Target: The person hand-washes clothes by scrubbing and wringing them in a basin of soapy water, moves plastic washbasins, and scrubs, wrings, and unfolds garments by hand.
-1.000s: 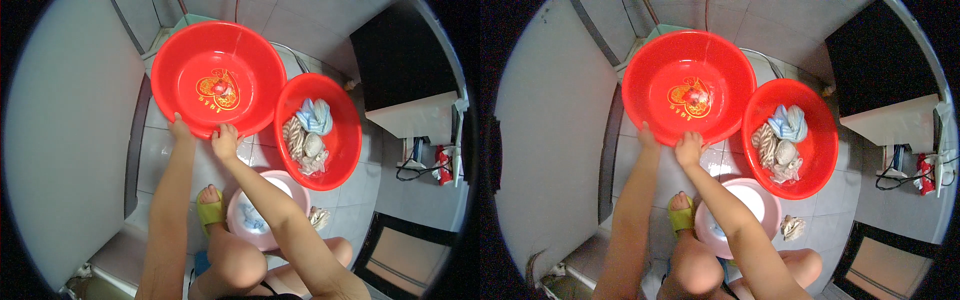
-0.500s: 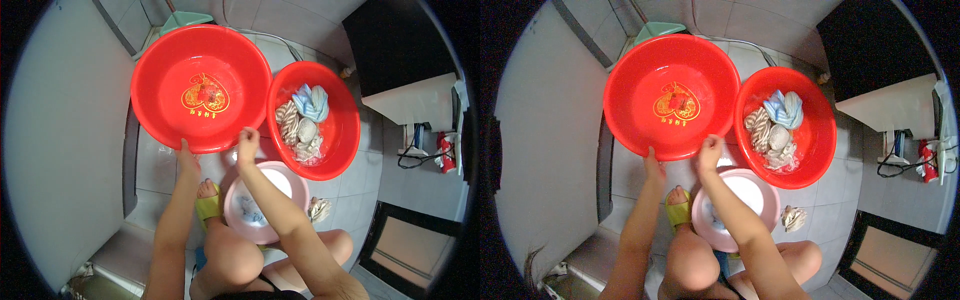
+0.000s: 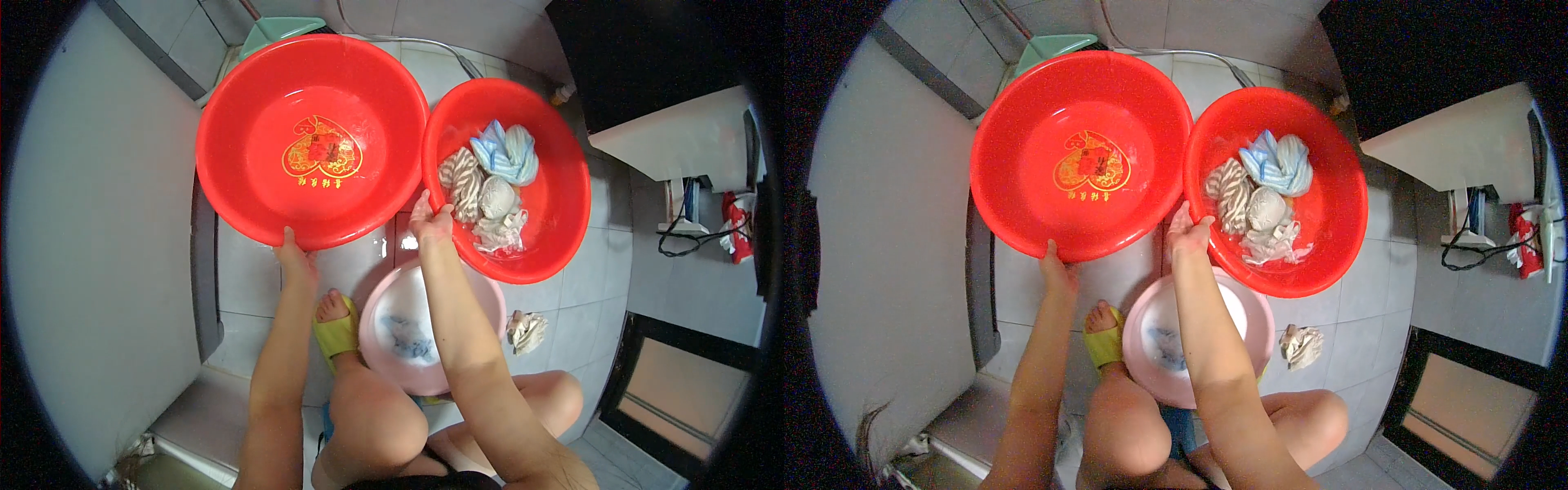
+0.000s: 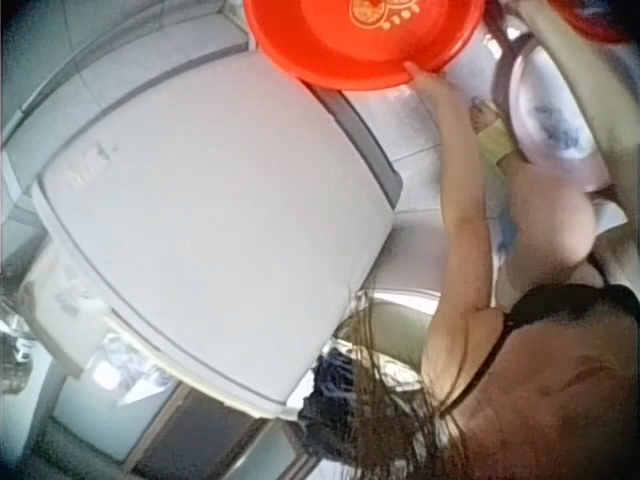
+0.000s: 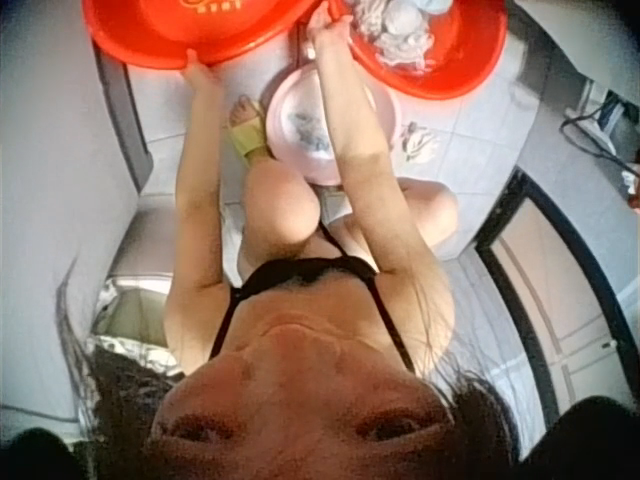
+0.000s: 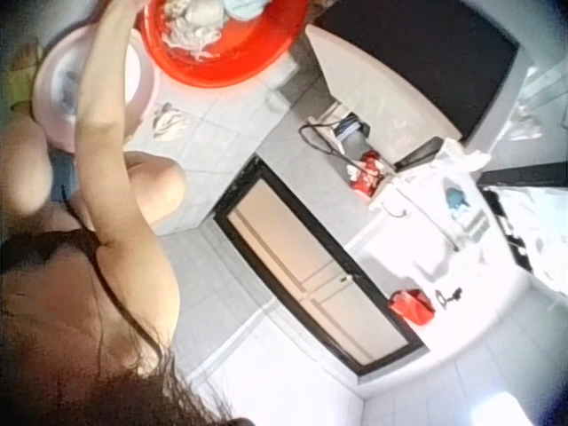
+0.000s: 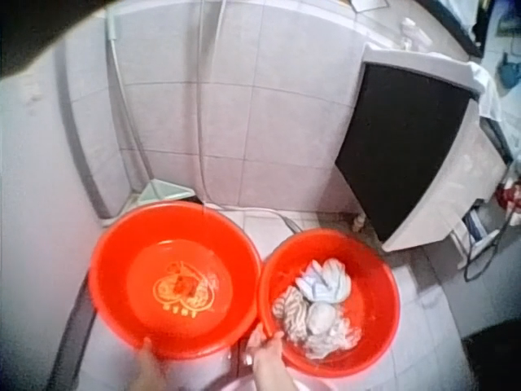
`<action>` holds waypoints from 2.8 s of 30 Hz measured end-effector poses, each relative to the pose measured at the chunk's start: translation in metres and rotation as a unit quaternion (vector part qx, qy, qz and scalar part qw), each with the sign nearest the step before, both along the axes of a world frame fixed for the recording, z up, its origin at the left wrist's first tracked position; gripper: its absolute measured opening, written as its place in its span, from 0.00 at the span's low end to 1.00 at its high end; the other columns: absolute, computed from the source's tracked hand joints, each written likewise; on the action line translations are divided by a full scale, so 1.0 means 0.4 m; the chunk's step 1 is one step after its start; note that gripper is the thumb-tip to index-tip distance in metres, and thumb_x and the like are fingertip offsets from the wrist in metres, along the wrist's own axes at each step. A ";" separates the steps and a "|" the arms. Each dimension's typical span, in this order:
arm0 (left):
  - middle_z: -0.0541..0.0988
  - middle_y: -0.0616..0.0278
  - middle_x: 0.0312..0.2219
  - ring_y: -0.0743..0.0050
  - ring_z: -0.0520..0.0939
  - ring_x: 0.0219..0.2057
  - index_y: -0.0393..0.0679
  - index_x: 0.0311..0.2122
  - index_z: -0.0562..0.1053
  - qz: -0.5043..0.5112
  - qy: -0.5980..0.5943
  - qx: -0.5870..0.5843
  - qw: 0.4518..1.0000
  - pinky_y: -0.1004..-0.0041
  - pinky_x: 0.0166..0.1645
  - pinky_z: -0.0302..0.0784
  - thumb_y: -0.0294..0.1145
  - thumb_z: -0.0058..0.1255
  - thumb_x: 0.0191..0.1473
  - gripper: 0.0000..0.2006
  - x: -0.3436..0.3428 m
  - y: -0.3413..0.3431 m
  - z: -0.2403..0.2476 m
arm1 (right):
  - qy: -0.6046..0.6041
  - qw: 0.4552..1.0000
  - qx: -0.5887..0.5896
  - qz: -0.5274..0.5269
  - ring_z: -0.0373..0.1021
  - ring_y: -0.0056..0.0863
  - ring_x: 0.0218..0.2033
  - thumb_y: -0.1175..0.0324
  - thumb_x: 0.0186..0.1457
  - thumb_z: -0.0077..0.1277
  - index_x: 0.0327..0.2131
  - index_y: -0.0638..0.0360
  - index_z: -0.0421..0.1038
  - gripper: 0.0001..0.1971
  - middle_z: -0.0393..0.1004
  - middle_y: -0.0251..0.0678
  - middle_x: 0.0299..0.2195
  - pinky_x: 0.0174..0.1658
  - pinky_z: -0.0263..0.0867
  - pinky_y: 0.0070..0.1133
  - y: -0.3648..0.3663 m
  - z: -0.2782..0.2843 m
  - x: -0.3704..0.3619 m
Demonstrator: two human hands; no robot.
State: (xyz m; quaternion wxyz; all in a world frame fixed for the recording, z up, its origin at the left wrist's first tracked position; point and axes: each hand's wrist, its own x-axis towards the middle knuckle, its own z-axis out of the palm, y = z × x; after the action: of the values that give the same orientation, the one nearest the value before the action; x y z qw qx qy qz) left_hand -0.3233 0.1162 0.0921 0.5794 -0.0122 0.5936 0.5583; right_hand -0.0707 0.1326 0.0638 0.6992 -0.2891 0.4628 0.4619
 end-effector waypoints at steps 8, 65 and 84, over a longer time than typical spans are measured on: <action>0.68 0.60 0.51 0.62 0.72 0.48 0.47 0.56 0.58 -0.031 -0.017 0.051 0.998 0.60 0.48 0.73 0.37 0.37 0.61 0.19 -0.038 0.005 -0.023 | -0.124 0.992 0.010 0.036 0.74 0.31 0.35 0.46 0.61 0.31 0.41 0.66 0.64 0.28 0.73 0.44 0.38 0.35 0.76 0.20 -0.083 -0.029 0.028; 0.75 0.48 0.41 0.54 0.75 0.44 0.47 0.53 0.67 -0.592 0.306 0.109 0.738 0.62 0.46 0.70 0.39 0.56 0.40 0.30 0.429 -0.811 -0.153 | -0.005 0.905 0.082 0.417 0.67 0.36 0.45 0.48 0.53 0.48 0.46 0.51 0.66 0.23 0.71 0.38 0.43 0.47 0.62 0.35 -0.929 -0.018 0.121; 0.77 0.50 0.21 0.48 0.79 0.26 0.44 0.27 0.76 -0.518 0.495 0.312 0.624 0.58 0.31 0.71 0.47 0.48 0.48 0.16 0.471 -0.663 0.394 | -0.244 0.898 0.076 0.357 0.71 0.37 0.38 0.53 0.62 0.32 0.44 0.61 0.67 0.22 0.73 0.41 0.39 0.43 0.68 0.34 -0.819 0.355 0.052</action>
State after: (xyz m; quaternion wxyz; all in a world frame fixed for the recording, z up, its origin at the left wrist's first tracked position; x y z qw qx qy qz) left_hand -0.1350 -0.1490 0.2498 0.3610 0.7570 0.4893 0.2392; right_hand -0.0499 -0.1952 0.2057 0.5985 -0.4843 0.1065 0.6292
